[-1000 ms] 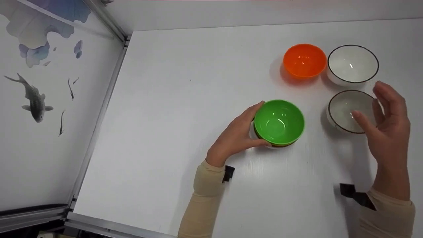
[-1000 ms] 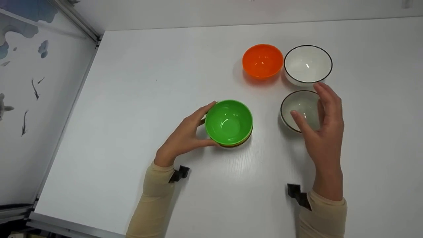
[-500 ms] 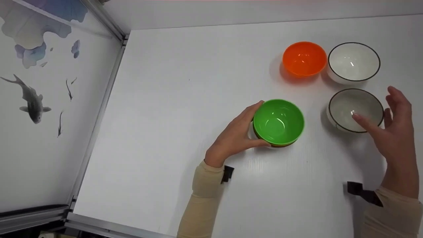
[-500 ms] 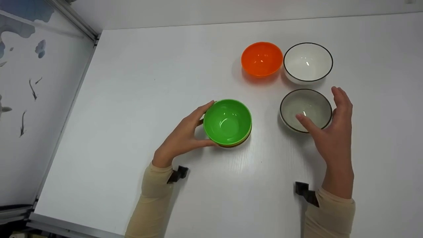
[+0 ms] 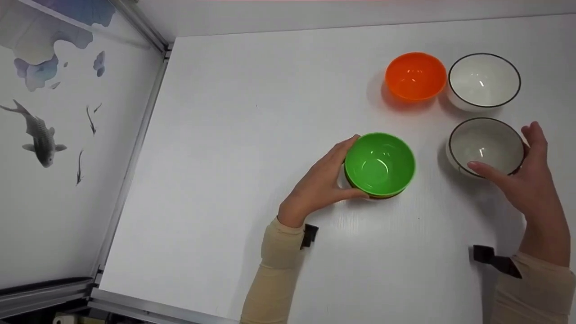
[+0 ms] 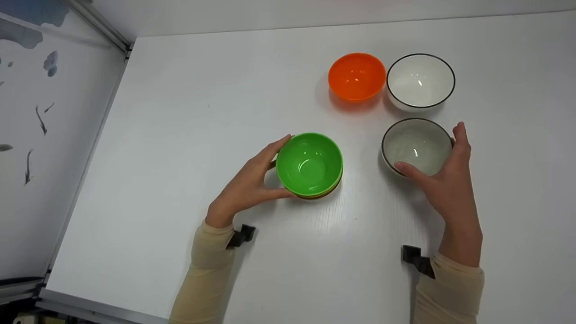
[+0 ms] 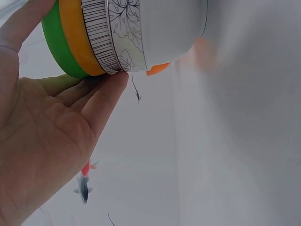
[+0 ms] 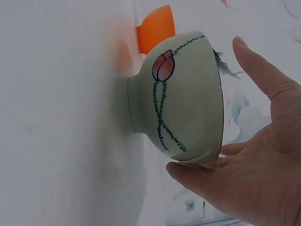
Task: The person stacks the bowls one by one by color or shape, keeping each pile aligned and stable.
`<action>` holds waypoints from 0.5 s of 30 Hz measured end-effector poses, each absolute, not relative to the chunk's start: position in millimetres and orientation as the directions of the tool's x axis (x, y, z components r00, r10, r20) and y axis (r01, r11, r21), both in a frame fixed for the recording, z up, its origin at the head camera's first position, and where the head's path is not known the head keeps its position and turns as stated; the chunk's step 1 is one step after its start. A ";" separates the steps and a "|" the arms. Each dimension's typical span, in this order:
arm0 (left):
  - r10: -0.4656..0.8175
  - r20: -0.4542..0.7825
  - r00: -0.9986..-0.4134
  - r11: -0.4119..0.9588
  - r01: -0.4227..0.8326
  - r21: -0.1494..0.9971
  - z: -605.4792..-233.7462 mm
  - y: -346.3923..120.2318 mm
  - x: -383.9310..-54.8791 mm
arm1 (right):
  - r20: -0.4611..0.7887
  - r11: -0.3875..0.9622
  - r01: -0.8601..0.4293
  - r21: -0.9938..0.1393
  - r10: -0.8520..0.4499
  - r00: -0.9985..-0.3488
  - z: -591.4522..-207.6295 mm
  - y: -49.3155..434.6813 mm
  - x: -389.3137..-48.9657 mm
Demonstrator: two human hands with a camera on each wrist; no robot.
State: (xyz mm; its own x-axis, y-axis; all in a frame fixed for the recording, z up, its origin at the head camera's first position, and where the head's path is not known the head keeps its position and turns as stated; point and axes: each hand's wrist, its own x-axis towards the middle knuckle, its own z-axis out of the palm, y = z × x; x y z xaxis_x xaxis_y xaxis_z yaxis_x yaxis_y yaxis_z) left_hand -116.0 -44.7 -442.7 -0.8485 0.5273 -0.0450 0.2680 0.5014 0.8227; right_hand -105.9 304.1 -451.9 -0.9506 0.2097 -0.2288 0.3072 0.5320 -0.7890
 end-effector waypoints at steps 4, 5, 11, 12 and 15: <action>0.527 -0.029 -0.849 0.487 0.274 0.830 -443.0 -44.8 -115.1 | -0.252 0.548 0.315 -0.775 0.190 -0.949 -451.6 305.1 -105.1; 0.527 -0.027 -0.849 0.483 0.273 0.832 -443.1 -44.7 -114.8 | -0.256 0.550 0.317 -0.773 0.187 -0.948 -451.6 305.3 -104.8; 0.526 -0.043 -0.849 0.492 0.263 0.830 -442.9 -44.2 -113.6 | -0.268 0.563 0.327 -0.759 0.188 -0.945 -452.7 305.2 -103.6; 0.527 -0.044 -0.848 0.492 0.262 0.830 -442.7 -44.1 -113.4 | -0.269 0.566 0.327 -0.757 0.187 -0.945 -452.9 305.2 -103.5; 0.532 -0.043 -0.846 0.486 0.263 0.834 -442.7 -43.9 -113.2 | -0.270 0.574 0.326 -0.751 0.184 -0.945 -453.5 305.5 -103.2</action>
State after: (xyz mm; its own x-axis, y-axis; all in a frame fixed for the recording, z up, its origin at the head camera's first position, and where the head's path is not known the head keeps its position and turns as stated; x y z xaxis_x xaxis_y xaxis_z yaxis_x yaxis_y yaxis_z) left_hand -113.2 -43.9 -442.7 -0.8458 0.5317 -0.0430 0.2629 0.4856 0.8337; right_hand -103.2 305.5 -453.5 -0.9452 0.1839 -0.2698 0.3261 0.5735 -0.7515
